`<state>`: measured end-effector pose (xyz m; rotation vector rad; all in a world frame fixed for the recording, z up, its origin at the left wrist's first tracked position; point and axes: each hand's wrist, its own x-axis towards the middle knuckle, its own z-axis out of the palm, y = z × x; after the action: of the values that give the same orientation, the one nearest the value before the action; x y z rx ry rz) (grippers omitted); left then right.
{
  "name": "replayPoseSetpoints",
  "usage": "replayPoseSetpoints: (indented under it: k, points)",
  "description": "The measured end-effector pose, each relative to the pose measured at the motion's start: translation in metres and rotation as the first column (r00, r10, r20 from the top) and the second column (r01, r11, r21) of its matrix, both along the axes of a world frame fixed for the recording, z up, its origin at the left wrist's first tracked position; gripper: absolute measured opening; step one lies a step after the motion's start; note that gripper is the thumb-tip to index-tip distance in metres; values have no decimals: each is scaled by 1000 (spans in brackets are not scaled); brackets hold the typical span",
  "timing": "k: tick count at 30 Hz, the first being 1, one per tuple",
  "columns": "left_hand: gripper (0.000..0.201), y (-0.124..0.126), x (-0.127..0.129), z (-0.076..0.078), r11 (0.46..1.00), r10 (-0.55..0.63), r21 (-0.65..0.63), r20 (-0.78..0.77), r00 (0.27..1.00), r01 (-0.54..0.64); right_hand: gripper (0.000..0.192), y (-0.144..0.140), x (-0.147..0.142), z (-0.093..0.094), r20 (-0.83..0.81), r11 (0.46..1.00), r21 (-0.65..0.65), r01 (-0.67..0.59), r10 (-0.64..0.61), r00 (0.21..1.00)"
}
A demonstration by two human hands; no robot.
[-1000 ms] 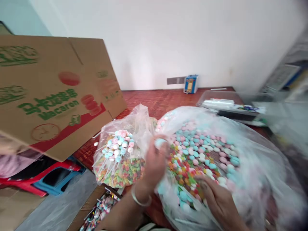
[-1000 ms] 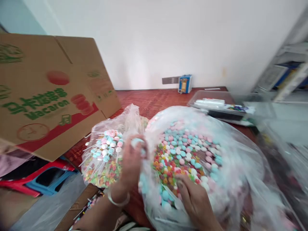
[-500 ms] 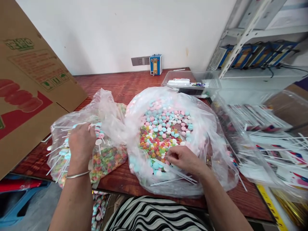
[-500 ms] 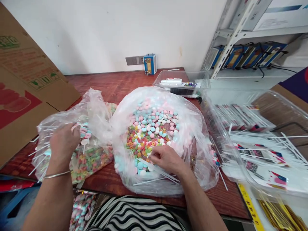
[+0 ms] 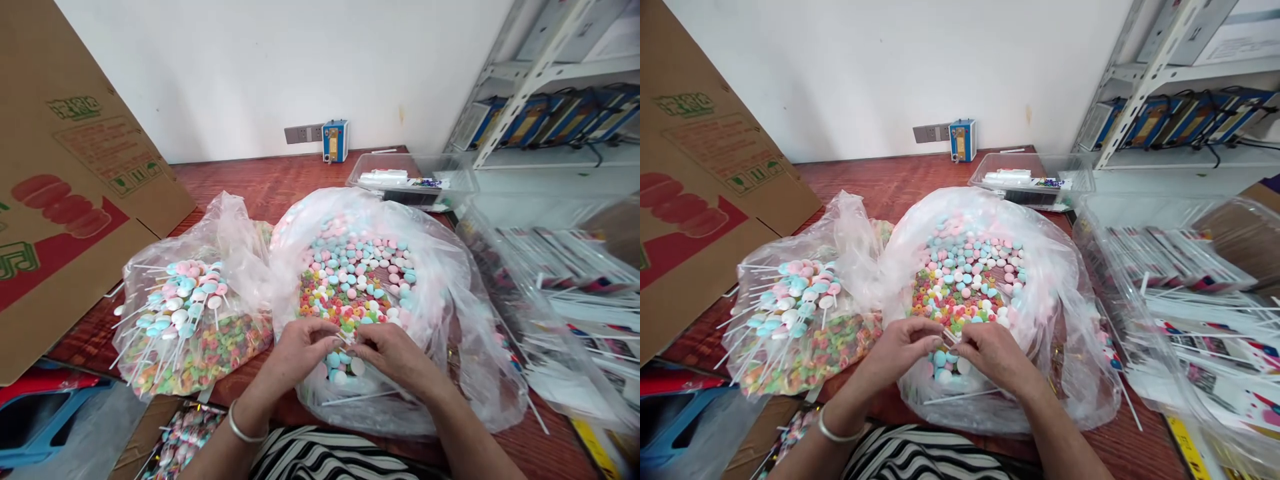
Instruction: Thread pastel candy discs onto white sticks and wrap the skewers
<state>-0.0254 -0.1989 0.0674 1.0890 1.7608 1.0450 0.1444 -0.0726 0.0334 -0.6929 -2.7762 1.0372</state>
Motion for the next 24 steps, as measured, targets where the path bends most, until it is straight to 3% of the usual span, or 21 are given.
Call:
replayPoseSetpoints:
  k: [4,8,15,24]
  points:
    - [25,14,9,-19,989,122,44,295,948,-141,27,1,0,-3,-77,1000,-20,11,-13,997]
    - [29,15,12,-21,979,126,95,422,898,-182,27,-1,1,0,-153,998,-59,-10,1,988]
    - [20,12,17,-14,979,107,106,448,888,-172,29,-5,2,6,-198,990,-124,-62,36,980]
    - [26,15,19,-11,973,112,132,440,891,-188,34,-3,3,14,-222,975,-193,-108,64,973]
